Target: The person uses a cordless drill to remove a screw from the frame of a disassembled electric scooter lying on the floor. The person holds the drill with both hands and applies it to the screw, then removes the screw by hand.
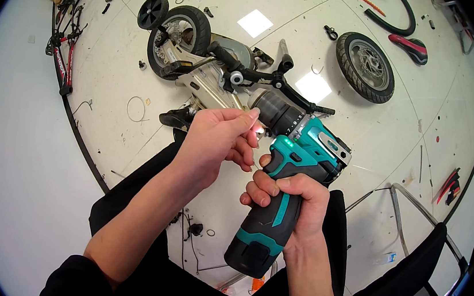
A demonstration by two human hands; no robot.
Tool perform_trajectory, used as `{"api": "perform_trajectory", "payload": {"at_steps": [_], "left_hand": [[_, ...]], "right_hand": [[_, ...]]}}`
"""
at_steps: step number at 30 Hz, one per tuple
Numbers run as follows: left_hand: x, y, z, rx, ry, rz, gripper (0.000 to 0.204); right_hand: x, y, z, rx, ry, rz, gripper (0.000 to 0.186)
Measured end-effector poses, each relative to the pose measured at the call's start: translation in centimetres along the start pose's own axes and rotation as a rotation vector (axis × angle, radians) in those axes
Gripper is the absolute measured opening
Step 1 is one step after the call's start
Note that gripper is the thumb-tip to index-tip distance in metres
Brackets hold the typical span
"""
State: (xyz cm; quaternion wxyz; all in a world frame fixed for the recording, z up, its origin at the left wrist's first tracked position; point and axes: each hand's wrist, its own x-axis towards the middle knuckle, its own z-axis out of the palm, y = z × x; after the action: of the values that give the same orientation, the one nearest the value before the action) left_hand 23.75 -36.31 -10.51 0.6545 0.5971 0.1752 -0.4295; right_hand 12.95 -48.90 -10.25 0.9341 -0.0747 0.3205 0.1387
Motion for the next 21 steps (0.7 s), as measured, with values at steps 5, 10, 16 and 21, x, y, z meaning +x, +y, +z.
{"api": "perform_trajectory", "payload": {"at_steps": [5,10,16,21], "left_hand": [[0.09,-0.14,-0.05,-0.013,0.003,0.023,0.032],[0.14,-0.20,-0.21,-0.017,0.003,0.040,0.031],[0.11,-0.23,0.06,0.048,-0.006,0.021,0.027],[-0.01,-0.22,0.35,0.065,-0.012,0.016,0.026]], "right_hand": [[-0.01,0.00,-0.02,0.001,-0.005,0.000,0.035],[0.05,0.01,-0.07,-0.001,-0.025,-0.010,0.035],[-0.04,-0.26,-0.10,0.021,-0.050,-0.015,0.035],[-0.08,-0.28,-0.17,0.021,-0.058,-0.003,0.034]]}}
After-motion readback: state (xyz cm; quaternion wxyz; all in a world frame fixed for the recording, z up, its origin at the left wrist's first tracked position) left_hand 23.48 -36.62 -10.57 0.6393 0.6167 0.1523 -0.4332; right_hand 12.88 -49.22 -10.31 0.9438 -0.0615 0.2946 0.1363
